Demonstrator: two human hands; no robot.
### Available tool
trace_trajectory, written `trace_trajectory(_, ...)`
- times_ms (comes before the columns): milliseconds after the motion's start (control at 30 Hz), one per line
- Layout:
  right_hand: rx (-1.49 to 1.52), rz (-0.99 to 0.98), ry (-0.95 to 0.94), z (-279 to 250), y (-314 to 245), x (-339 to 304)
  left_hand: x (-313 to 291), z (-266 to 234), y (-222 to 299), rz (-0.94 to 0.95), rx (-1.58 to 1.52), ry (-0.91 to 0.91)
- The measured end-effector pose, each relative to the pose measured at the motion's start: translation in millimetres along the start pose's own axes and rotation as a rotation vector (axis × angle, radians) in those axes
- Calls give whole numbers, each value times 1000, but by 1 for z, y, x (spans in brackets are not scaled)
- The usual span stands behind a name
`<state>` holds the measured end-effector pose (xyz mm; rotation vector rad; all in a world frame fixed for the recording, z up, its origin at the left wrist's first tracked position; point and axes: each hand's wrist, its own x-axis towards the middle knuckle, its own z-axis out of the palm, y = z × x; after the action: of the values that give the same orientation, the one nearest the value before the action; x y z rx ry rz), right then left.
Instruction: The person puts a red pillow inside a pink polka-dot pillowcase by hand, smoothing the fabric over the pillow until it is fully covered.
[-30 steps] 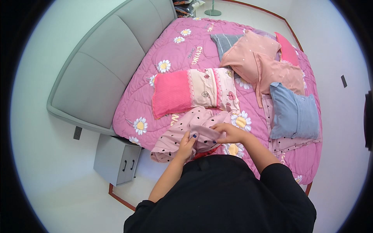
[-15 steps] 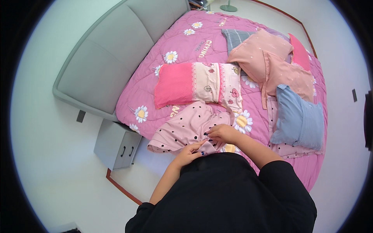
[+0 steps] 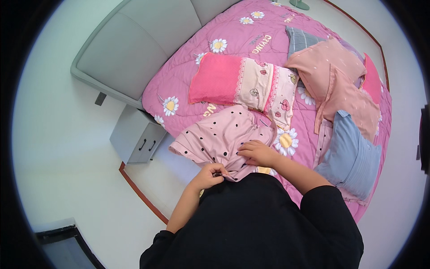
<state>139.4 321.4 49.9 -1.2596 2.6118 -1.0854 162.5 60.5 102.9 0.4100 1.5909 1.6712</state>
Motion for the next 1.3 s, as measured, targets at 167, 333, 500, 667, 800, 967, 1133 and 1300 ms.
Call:
trace_trajectory(167, -85, -2, -14, 15, -4, 49, -17, -11, 1, 178, -154, 259)
trace_trajectory(333, 16, 150, 504, -42, -21, 125, -45, -31, 49, 530, -42, 433)
trace_trajectory(500, 12, 197, 511, -103, -80, 161, -56, -28, 78, 730, -164, 865)
trace_trajectory(667, 40, 200, 412, -78, -79, 144, -47, -38, 34, 118, -447, 1143)
trace_trajectory(800, 12, 124, 186, -39, -79, 120, -48, -42, 5, -68, -286, 1026)
trace_trajectory(967, -143, -23, -100, 6, -67, 84, -33, -35, -8, -157, -88, 880)
trace_trajectory(1133, -232, -22, -156, 11, -54, 80, -20, -35, -43, -28, -64, 953)
trace_trajectory(1300, -310, 54, -89, 2, -60, 89, -16, -27, -31, 17, -251, 1013)
